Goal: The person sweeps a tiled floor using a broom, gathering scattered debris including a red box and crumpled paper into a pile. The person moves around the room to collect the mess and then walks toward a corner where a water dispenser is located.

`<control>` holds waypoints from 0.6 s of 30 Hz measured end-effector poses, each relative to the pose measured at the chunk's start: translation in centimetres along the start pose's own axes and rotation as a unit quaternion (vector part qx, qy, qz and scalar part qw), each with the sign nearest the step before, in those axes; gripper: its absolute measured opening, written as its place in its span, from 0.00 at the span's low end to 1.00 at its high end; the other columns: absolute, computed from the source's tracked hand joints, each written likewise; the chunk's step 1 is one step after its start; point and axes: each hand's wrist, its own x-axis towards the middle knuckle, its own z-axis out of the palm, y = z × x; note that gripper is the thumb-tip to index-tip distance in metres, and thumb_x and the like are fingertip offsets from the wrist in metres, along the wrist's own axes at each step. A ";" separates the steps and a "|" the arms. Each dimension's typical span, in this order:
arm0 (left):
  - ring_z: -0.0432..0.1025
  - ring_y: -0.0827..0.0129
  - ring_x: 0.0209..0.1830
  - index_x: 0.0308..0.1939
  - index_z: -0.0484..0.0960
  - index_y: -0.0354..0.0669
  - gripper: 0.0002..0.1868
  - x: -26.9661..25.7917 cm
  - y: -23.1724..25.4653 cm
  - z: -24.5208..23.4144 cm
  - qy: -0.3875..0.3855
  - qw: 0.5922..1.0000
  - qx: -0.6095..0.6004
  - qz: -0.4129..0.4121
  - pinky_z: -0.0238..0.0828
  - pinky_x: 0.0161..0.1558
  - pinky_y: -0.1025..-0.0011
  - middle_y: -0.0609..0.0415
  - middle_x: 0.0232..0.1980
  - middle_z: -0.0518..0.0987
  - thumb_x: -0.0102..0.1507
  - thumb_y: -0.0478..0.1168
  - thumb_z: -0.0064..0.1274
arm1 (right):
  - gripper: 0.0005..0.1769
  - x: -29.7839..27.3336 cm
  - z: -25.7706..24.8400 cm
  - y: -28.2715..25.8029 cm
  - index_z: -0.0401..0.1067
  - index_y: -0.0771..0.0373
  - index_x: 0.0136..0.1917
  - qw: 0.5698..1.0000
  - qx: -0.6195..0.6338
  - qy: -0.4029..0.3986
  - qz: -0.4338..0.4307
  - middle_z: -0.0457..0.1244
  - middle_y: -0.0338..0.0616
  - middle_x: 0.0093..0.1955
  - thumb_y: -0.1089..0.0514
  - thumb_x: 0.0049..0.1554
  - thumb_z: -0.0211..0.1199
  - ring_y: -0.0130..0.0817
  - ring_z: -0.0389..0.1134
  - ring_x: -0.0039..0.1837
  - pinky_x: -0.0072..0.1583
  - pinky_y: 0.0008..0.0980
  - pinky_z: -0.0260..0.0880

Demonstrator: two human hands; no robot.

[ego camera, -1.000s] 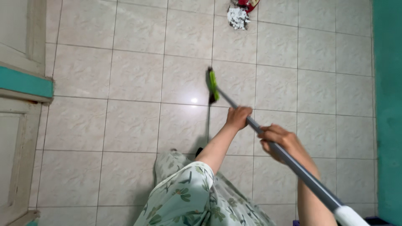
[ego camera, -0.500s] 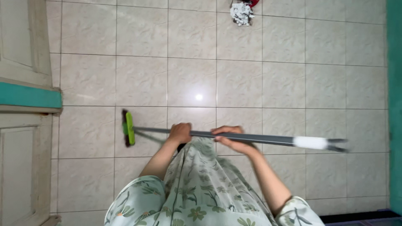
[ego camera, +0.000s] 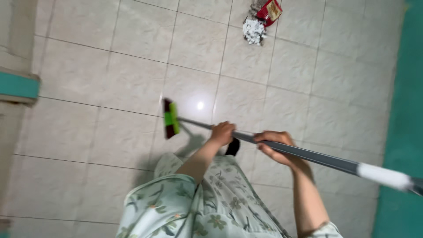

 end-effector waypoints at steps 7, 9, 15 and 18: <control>0.74 0.56 0.50 0.37 0.77 0.53 0.09 15.3 16.2 0.8 0.176 0.984 0.001 0.012 0.61 0.45 0.40 0.58 0.41 0.81 0.55 0.33 0.53 | 0.07 -0.2 -12.8 -1.9 0.76 0.65 0.47 0.958 -0.252 -0.011 -0.139 0.71 0.49 0.44 0.61 0.54 0.65 0.47 0.75 0.47 0.69 0.50 0.69; 0.74 0.57 0.48 0.35 0.77 0.51 0.08 15.6 19.5 0.0 0.215 0.976 0.006 0.032 0.60 0.47 0.41 0.58 0.38 0.82 0.54 0.33 0.54 | 0.07 -0.9 -14.9 -2.3 0.76 0.65 0.46 0.948 -0.251 -0.017 -0.195 0.71 0.51 0.46 0.61 0.55 0.65 0.49 0.74 0.50 0.69 0.50 0.68; 0.76 0.53 0.39 0.33 0.76 0.47 0.10 11.0 24.0 -3.7 0.157 0.985 -0.059 0.039 0.66 0.47 0.54 0.51 0.29 0.80 0.49 0.37 0.58 | 0.08 -3.9 -20.4 -0.6 0.76 0.64 0.46 0.964 -0.123 -0.012 -0.236 0.71 0.46 0.42 0.57 0.55 0.65 0.43 0.76 0.56 0.72 0.48 0.69; 0.77 0.49 0.37 0.34 0.77 0.45 0.14 5.2 20.0 -2.2 0.113 0.993 -0.042 -0.014 0.67 0.46 0.51 0.49 0.29 0.81 0.46 0.37 0.60 | 0.13 -3.1 -18.9 3.8 0.77 0.65 0.51 0.963 -0.032 -0.073 -0.259 0.72 0.43 0.43 0.54 0.58 0.64 0.41 0.77 0.56 0.70 0.47 0.71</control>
